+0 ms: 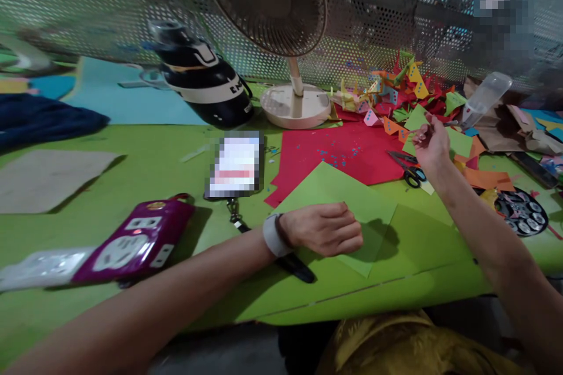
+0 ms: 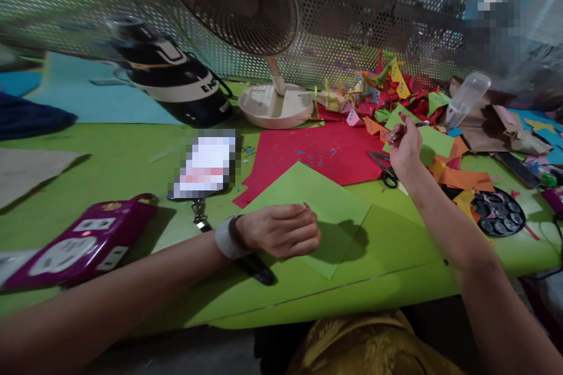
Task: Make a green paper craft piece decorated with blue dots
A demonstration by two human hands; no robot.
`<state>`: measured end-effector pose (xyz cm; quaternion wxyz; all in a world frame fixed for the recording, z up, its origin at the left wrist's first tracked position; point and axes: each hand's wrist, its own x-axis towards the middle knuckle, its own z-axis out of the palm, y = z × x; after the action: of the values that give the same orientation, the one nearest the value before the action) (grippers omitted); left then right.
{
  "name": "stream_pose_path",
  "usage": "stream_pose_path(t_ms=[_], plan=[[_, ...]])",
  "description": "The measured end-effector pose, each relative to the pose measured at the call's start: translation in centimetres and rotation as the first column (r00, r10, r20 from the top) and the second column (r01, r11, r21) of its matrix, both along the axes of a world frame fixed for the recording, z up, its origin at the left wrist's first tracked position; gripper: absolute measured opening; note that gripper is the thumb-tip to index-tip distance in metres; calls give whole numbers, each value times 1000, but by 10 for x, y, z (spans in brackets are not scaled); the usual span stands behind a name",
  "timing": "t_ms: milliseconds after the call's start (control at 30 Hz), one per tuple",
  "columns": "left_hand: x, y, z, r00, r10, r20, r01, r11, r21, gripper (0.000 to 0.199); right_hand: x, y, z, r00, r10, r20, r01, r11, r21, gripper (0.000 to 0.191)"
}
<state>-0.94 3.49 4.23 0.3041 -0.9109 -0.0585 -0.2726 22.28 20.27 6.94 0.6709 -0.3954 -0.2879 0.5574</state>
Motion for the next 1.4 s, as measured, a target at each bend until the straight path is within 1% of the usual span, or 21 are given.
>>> stream_pose_path(t_ms=[200,333,400,467,533,567,600,633,667,733,767,800,833,933,1000,1100,1167,1233,1300,1367,1400], plan=[[0,7,-4,999,26,26,-25,999,-38,27,-6,-6,2,999,-14,-41,13,999,-40,20],[-5,15,-7,997,68,-22,-69,995,-69,25,-7,-6,1,1000,12,-21,-13,998,-66,21],[-7,18,-9,991,116,-65,-121,989,-84,24,-7,-6,0,1000,12,0,-12,997,-70,21],[-8,20,-10,978,186,-95,-196,976,-100,23,-8,-7,-2,999,7,39,-5,999,-45,20],[-7,21,-13,955,287,-71,-293,948,-120,20,-10,-9,-3,990,11,142,-13,1000,14,17],[-6,22,-14,939,341,-43,-343,930,-134,16,-11,-11,-3,973,26,228,-39,998,52,13],[-5,22,-15,920,390,-22,-389,908,-156,15,-12,-13,-3,940,54,337,-88,992,86,9],[-4,23,-17,902,431,-10,-425,886,-185,23,-12,-16,-3,881,97,463,-163,981,105,7],[-4,24,-18,887,462,-12,-453,865,-218,37,-12,-18,-3,794,137,593,-248,963,108,11],[-4,27,-22,870,492,-37,-482,830,-282,61,-11,-22,-3,571,167,804,-378,922,77,24],[-5,29,-23,865,499,-43,-487,817,-308,68,-10,-23,-4,472,158,868,-409,911,57,29],[-7,30,-25,862,506,-43,-490,807,-329,71,-9,-25,-5,396,144,907,-420,907,40,33],[-8,31,-27,860,509,-37,-489,802,-344,74,-8,-26,-6,341,135,930,-425,905,24,36],[-10,33,-30,860,511,-11,-478,797,-370,76,-4,-27,-12,215,131,968,-454,891,-20,40],[-10,33,-31,859,512,1,-474,796,-377,76,-2,-29,-15,152,108,982,-466,884,-25,43],[-9,32,-31,849,527,31,-475,787,-393,78,-4,-39,-11,117,60,991,-472,882,2,45],[-8,31,-31,833,548,81,-476,782,-402,84,-12,-52,-3,99,2,995,-508,860,48,49],[-7,30,-32,817,558,148,-466,789,-400,94,-24,-67,5,73,-83,994,-581,806,110,59],[-5,27,-33,807,561,184,-463,795,-392,103,-35,-84,10,-123,-312,942,-716,685,133,63],[-3,23,-32,800,573,178,-480,790,-382,105,-44,-98,9,-258,-494,830,-803,588,100,62],[-2,20,-31,799,580,158,-494,783,-378,101,-48,-104,7,-303,-544,783,-831,553,63,60]])
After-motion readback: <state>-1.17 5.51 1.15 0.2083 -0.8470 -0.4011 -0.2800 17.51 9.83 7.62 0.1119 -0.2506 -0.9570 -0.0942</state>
